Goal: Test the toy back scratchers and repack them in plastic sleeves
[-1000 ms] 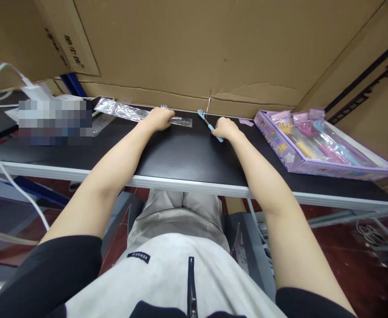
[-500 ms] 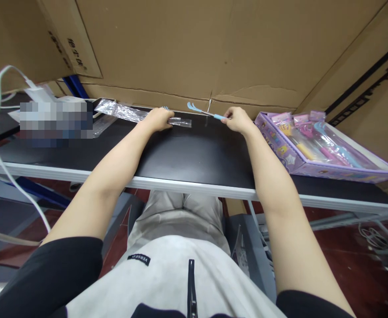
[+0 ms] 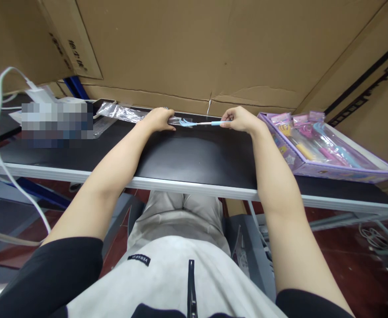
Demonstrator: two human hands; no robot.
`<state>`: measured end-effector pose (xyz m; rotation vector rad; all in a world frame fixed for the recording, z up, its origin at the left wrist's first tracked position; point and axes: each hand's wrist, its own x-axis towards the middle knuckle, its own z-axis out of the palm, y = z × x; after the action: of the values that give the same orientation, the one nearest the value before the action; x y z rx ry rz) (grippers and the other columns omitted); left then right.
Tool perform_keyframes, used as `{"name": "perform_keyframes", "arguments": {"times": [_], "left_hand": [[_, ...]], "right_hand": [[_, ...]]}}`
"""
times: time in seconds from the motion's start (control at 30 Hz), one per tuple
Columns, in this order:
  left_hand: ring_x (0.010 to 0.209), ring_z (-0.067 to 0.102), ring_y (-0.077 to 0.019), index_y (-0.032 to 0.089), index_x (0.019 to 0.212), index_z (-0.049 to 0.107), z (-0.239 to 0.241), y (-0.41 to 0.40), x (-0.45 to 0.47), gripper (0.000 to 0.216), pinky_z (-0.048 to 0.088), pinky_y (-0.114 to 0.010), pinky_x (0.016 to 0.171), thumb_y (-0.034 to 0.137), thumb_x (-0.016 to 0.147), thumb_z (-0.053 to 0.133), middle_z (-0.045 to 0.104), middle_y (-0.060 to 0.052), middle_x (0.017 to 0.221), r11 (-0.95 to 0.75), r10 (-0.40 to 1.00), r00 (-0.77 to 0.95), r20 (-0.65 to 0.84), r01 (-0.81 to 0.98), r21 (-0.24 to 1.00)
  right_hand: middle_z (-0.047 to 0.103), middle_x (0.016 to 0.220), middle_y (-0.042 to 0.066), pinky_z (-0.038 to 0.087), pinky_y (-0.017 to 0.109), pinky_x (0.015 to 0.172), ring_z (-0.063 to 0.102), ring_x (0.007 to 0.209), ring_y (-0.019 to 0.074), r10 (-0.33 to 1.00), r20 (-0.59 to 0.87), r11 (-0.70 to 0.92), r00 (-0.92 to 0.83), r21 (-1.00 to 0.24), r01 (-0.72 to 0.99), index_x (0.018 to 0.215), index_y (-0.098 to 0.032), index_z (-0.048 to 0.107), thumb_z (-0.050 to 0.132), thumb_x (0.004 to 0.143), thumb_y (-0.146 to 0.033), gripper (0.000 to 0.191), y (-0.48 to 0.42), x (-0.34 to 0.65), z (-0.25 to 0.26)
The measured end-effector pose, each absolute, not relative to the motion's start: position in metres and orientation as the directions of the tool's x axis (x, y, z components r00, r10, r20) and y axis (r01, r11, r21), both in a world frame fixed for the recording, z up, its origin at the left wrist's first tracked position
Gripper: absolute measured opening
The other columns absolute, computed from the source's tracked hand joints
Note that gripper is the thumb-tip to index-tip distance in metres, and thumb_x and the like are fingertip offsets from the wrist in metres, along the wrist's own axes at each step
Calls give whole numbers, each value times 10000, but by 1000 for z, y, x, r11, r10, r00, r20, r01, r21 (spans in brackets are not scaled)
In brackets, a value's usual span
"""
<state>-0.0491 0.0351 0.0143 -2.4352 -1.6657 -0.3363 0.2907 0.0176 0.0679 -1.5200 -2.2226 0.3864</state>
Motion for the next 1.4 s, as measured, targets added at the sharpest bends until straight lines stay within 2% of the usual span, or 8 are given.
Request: {"name": "perform_keyframes", "arguments": {"times": [0.2, 0.43, 0.7, 1.0, 1.17, 1.4], "left_hand": [[1092, 745, -333, 172, 1219, 758, 18, 27, -36, 429, 515, -333, 879, 392, 859, 838, 808, -127, 1102, -389, 890, 381, 250, 921, -17], [1135, 745, -336, 176, 1225, 764, 16, 23, -29, 417, 518, -344, 916, 404, 878, 806, 806, -136, 1161, -439, 870, 417, 262, 898, 29], [1090, 749, -321, 186, 1149, 782, 18, 14, -17, 297, 514, -331, 866, 359, 913, 730, 819, -137, 1123, -452, 850, 432, 300, 892, -6], [1057, 775, -332, 179, 1108, 804, 23, -3, 9, 251, 532, -336, 871, 278, 929, 658, 822, -136, 1032, -485, 828, 472, 304, 874, -34], [1078, 771, -326, 186, 1121, 801, 22, 3, -1, 257, 537, -334, 879, 283, 922, 670, 826, -131, 1056, -461, 839, 448, 310, 887, -33], [1107, 760, -323, 211, 1135, 799, 22, 6, -9, 253, 533, -342, 904, 284, 927, 674, 829, -120, 1094, -442, 850, 424, 311, 897, -15]], "right_hand": [[710, 780, 37, 543, 334, 784, 646, 800, 196, 938, 139, 344, -317, -471, 812, 830, -190, 744, 936, 784, -279, 216, 10, 278, 68], [756, 866, 62, 567, 360, 824, 672, 843, 219, 907, 198, 422, -373, -442, 791, 940, -190, 795, 939, 782, -428, 320, 12, 266, 59], [774, 902, 75, 561, 362, 847, 683, 906, 241, 860, 293, 508, -418, -418, 753, 919, -187, 801, 906, 789, -408, 277, 7, 248, 50], [787, 963, 80, 544, 332, 867, 678, 874, 207, 831, 322, 555, -454, -420, 719, 986, -162, 804, 878, 828, -431, 321, -5, 219, 38], [779, 895, 87, 566, 350, 852, 688, 871, 230, 835, 310, 548, -455, -395, 737, 972, -166, 812, 929, 792, -488, 387, -1, 232, 45], [761, 863, 80, 565, 386, 912, 700, 878, 238, 854, 287, 517, -434, -363, 775, 938, -159, 816, 883, 842, -416, 282, 2, 242, 47]]}}
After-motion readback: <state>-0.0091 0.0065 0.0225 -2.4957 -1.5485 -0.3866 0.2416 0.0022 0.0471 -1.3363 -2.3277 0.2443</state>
